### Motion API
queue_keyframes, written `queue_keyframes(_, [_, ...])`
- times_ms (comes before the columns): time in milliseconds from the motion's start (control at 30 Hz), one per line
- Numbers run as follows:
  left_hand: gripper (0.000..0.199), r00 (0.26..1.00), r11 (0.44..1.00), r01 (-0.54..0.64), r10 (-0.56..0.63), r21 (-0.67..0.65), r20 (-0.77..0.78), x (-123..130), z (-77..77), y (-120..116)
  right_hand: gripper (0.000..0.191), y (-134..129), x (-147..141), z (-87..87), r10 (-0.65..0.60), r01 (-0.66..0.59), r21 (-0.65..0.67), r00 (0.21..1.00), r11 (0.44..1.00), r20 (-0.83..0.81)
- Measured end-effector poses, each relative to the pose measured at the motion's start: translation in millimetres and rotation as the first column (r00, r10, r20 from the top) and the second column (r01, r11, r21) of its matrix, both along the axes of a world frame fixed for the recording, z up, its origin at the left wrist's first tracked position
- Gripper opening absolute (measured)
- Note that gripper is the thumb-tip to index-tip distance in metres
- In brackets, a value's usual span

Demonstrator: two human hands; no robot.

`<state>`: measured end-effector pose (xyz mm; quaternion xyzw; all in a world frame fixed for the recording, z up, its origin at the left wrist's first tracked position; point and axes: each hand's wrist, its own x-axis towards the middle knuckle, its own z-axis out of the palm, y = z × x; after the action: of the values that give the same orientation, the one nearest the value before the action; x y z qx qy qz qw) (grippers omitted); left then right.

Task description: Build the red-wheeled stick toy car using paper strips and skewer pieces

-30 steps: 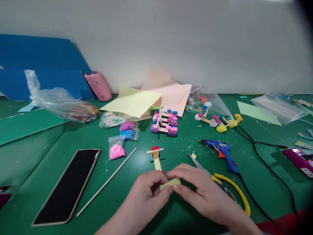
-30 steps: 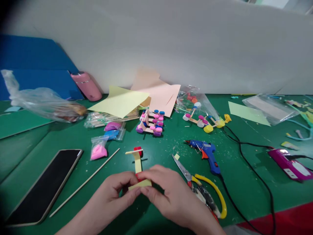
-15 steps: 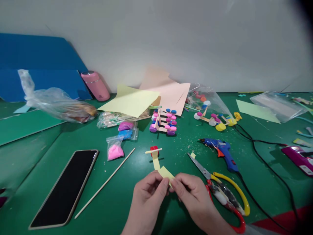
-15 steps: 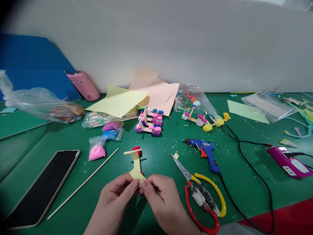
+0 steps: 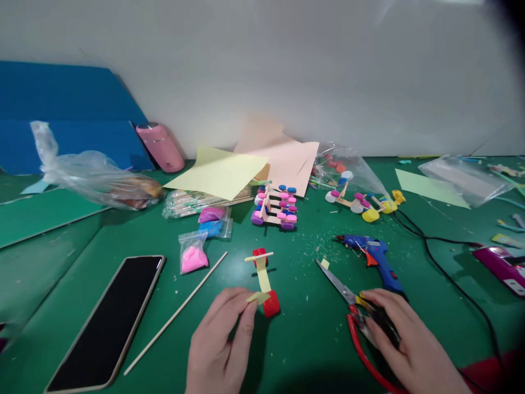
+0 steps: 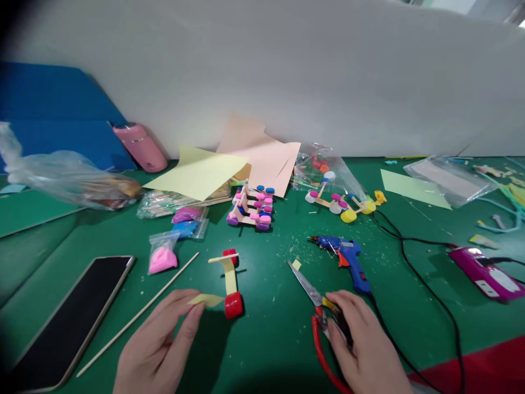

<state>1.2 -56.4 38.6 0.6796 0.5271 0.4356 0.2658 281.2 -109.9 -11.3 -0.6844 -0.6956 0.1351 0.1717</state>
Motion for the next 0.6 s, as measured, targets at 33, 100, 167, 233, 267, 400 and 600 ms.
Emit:
queue_keyframes(33, [0.019,1.000,1.000,0.019,-0.018,-0.021,0.016,1,-1.0,0,0.032,-6,7,-3.1,-0.002,0.002,-0.013,1.000,1.000,0.023])
queue_keyframes(100, [0.016,0.996,0.994,0.065,-0.059,-0.090,0.064,2,-1.6,1,0.035,-14,16,-7.3,0.024,-0.022,-0.038,0.998,0.999,0.053])
queue_keyframes(167, [0.011,0.990,0.979,0.101,-0.081,-0.180,0.114,4,-1.3,2,0.040,-18,18,-9.0,0.050,-0.044,-0.069,0.995,0.997,0.089])
queue_keyframes(233, [0.014,0.985,0.953,0.114,-0.071,-0.282,0.156,4,-1.1,3,0.046,-19,17,-9.2,0.054,-0.041,-0.104,0.990,0.994,0.131])
queue_keyframes(267, [0.018,0.983,0.936,0.116,-0.060,-0.333,0.175,4,-1.2,3,0.049,-19,17,-9.2,0.043,-0.026,-0.119,0.988,0.993,0.147])
queue_keyframes(400, [0.026,0.965,0.870,0.143,-0.017,-0.472,0.261,2,-0.7,4,0.050,-13,19,-6.2,-0.090,0.118,-0.221,0.987,0.968,0.131])
queue_keyframes(600, [0.029,0.930,0.802,0.196,0.031,-0.565,0.367,0,-0.8,3,0.043,1,19,19.9,-0.214,0.050,-0.412,0.907,0.910,-0.363])
